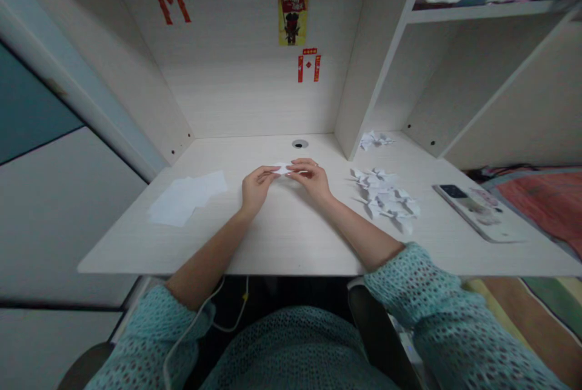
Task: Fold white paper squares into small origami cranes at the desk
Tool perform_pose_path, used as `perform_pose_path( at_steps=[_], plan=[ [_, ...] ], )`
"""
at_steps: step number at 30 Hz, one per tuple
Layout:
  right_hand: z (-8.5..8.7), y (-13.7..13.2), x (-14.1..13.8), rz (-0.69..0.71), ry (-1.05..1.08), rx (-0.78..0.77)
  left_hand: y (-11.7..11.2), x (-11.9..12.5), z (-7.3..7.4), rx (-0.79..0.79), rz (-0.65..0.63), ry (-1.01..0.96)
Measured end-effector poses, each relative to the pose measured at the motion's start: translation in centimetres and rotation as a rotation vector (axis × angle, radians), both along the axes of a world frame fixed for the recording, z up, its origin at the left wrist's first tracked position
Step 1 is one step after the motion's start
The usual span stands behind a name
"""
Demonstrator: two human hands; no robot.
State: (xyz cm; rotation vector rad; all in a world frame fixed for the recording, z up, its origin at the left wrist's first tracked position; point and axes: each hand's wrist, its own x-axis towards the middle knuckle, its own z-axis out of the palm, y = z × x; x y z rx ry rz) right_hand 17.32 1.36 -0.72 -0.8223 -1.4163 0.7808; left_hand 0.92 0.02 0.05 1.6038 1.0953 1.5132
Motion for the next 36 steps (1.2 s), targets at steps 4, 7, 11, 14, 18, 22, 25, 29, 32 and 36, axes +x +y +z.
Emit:
perform_pose_path(
  at_steps=[4, 7, 11, 14, 18, 22, 25, 29, 32, 36],
  plan=[
    [-0.5, 0.5, 0.0, 0.122, 0.058, -0.132, 0.1, -0.1, -0.2, -0.002, -0.012, 0.003],
    [-0.6, 0.5, 0.1, 0.108, 0.062, -0.156, 0.1, 0.0, -0.3, -0.018, -0.038, -0.014],
    [-0.4, 0.2, 0.1, 0.063, 0.033, -0.133, 0.0, 0.1, -0.1, -0.023, -0.063, -0.018],
    [0.0, -0.1, 0.1, 0.051, -0.007, -0.115, -0.2, 0.1, 0.2, -0.017, -0.043, -0.020],
    [0.5, -0.6, 0.0, 0.043, -0.026, -0.122, -0.4, 0.1, 0.3, -0.012, -0.006, -0.030],
    [0.8, -0.9, -0.3, 0.071, 0.009, -0.156, -0.4, 0.2, 0.3, 0.026, 0.072, -0.044],
    [0.8, -0.9, -0.6, 0.105, 0.059, -0.166, -0.5, 0.5, 0.5, 0.041, 0.120, -0.077],
    [0.7, -0.7, -0.6, 0.116, 0.090, -0.182, -0.7, 0.9, 0.7, 0.025, 0.133, -0.109],
    [0.7, -0.6, -0.4, 0.101, 0.102, -0.203, -0.7, 0.9, 0.6, 0.007, 0.136, -0.148],
    [0.6, -0.5, -0.3, 0.116, 0.109, -0.227, -0.7, 0.9, 0.7, 0.007, 0.138, -0.169]
  ],
)
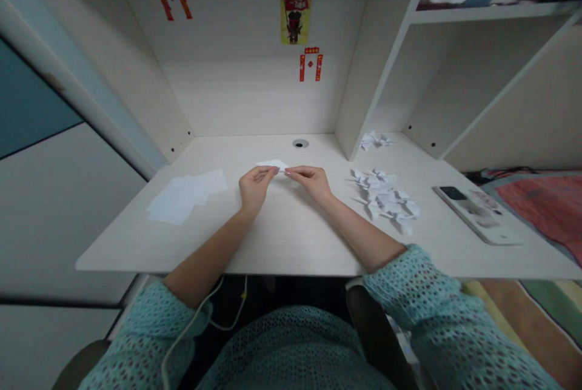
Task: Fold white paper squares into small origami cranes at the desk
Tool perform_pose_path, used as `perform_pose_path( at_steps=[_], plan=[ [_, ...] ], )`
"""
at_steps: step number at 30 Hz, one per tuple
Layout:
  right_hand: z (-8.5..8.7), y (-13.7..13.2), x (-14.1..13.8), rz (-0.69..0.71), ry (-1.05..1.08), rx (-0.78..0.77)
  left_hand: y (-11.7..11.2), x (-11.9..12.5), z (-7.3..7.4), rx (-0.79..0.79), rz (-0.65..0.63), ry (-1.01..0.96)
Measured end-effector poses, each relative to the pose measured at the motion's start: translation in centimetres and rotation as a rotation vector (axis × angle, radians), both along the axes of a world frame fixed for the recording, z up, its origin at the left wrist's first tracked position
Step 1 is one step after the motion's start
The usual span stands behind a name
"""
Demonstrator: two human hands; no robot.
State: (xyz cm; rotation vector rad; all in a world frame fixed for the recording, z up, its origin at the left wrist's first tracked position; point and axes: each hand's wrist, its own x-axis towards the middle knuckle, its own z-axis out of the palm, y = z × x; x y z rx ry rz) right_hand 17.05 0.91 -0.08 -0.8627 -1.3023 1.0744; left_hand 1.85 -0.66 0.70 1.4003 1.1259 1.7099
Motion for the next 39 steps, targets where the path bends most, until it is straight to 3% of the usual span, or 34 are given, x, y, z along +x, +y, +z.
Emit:
perform_pose_path(
  at_steps=[11, 18, 31, 39],
  plan=[
    [-0.2, 0.0, -0.1, 0.014, 0.063, -0.084, 0.1, -0.2, -0.1, 0.015, -0.002, 0.039],
    [-1.0, 0.4, -0.4, 0.065, 0.176, -0.224, 0.0, -0.2, 0.0, 0.016, 0.019, 0.048],
    [-0.2, -0.4, -1.1, -0.028, 0.209, -0.147, 0.0, 0.2, -0.1, 0.011, 0.000, -0.037],
    [-0.5, -0.4, -1.2, -0.042, 0.192, -0.112, 0.1, 0.4, -0.4, -0.012, -0.004, -0.069]
  ],
)
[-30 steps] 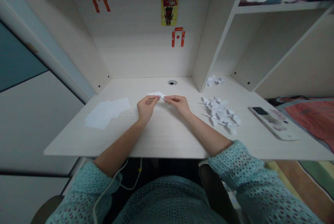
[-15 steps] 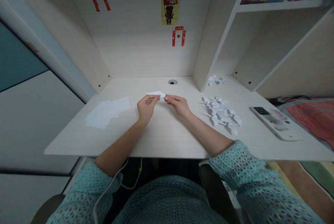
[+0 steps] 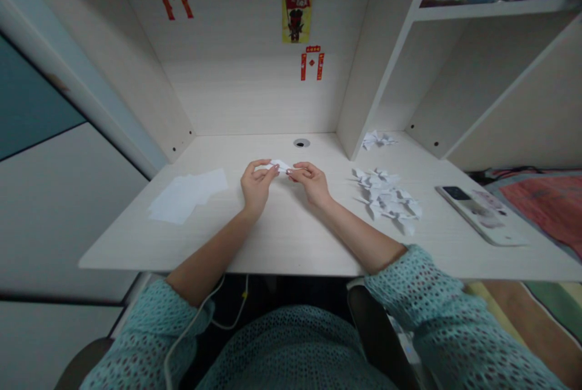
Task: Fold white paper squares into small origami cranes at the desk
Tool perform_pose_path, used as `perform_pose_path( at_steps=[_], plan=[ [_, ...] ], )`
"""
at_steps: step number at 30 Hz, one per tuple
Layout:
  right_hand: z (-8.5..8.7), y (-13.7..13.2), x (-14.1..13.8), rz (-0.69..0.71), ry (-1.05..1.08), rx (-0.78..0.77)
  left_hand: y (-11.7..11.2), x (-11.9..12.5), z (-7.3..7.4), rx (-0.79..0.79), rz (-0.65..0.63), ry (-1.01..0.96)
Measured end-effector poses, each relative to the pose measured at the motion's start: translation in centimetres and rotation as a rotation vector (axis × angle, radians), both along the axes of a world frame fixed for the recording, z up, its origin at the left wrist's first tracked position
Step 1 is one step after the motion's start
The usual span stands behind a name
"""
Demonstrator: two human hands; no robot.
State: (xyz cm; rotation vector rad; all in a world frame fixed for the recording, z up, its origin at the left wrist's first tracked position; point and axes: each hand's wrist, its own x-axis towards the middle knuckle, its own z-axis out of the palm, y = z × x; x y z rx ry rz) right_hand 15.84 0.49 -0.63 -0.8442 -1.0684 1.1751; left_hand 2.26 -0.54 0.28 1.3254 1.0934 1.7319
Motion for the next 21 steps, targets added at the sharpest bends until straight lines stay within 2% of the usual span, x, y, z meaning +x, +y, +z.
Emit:
perform_pose_path(
  at_steps=[8, 12, 16, 21],
  plan=[
    [-0.2, 0.2, 0.2, 0.065, -0.041, 0.067, -0.4, -0.1, 0.3, 0.032, 0.010, 0.092],
    [0.0, -0.2, -0.2, 0.133, -0.042, 0.044, -0.7, 0.0, 0.4, 0.063, 0.004, 0.165],
    [-0.2, -0.4, -0.5, 0.120, -0.030, 0.020, -1.1, 0.2, 0.5, 0.093, -0.012, 0.238],
    [-0.4, -0.1, -0.3, 0.167, 0.005, 0.003, -0.9, 0.4, 0.3, 0.077, -0.086, 0.172]
  ],
)
